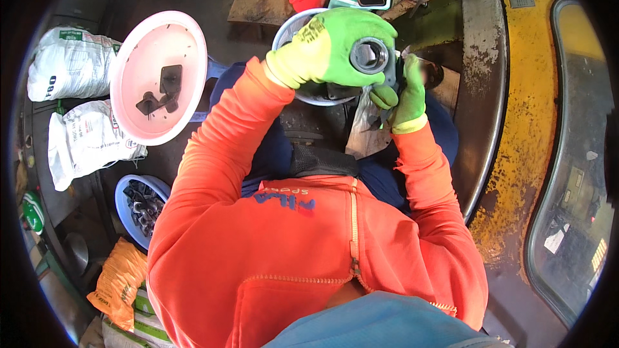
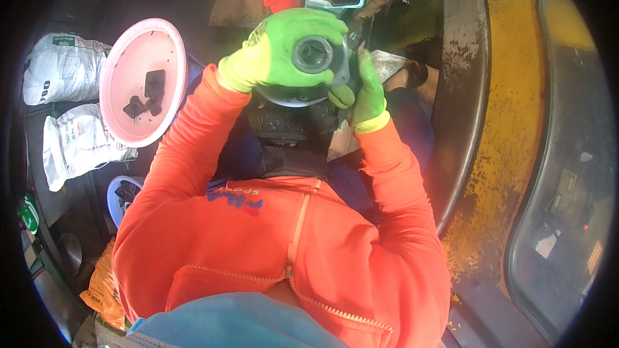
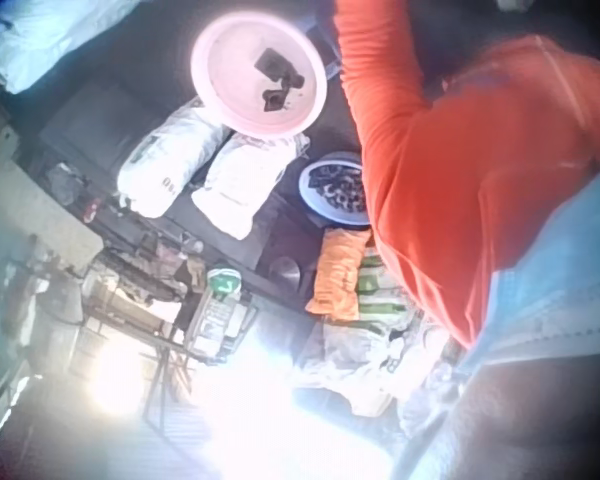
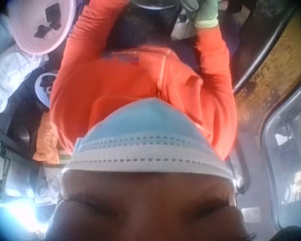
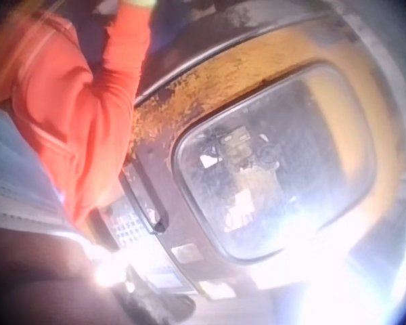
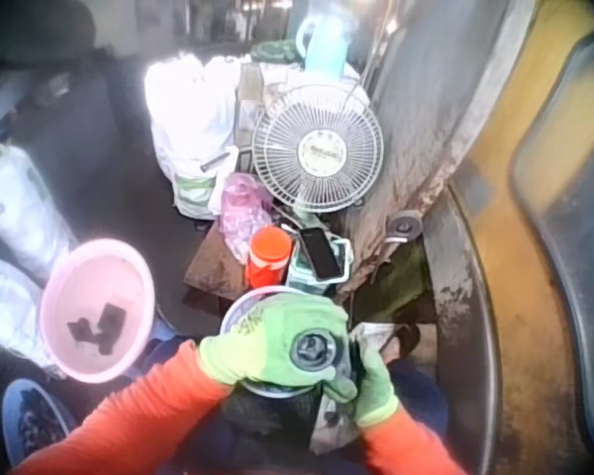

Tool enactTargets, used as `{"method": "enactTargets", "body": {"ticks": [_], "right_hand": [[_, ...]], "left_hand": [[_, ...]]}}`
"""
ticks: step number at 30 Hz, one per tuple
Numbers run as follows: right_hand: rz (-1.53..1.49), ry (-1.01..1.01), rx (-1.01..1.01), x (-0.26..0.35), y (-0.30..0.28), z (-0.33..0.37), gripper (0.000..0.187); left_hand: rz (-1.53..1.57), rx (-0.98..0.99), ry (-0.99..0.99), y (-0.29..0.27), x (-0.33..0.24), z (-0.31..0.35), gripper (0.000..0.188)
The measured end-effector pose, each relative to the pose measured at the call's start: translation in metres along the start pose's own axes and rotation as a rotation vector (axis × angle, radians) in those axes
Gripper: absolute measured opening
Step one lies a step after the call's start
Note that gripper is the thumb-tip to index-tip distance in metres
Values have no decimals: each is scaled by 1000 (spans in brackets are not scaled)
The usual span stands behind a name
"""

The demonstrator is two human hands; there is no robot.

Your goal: The person sits on a stool and repeatedly picks up black plastic parts from a bucket, rubs their surfaces with a cloth, and places them into a pink basin. The person occasionally reaches toward a nearby machine but primarily focuses on wiping the parts by hand.

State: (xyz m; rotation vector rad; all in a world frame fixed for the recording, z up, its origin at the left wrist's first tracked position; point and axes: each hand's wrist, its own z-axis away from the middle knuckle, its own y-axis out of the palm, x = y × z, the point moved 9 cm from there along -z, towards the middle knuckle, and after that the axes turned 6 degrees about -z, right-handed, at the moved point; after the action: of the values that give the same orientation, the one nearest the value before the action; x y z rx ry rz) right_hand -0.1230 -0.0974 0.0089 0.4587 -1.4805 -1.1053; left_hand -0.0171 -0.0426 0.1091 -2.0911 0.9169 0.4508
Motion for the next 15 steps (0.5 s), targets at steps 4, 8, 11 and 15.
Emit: {"method": "enactTargets", "body": {"ticks": [4, 8, 11, 15], "right_hand": [[313, -23, -243, 12, -31, 2, 33], [-60, 40, 225, 16, 10, -1, 29], [141, -6, -146, 22, -13, -6, 31], [682, -525, -327, 69, 4, 5, 45]], "left_hand": [[70, -150, -102, -5, 13, 7, 66], [890, -202, -532, 18, 55, 18, 61], [1552, -179, -874, 64, 55, 32, 66], [1894, -184, -915, 81, 43, 30, 78]]}}
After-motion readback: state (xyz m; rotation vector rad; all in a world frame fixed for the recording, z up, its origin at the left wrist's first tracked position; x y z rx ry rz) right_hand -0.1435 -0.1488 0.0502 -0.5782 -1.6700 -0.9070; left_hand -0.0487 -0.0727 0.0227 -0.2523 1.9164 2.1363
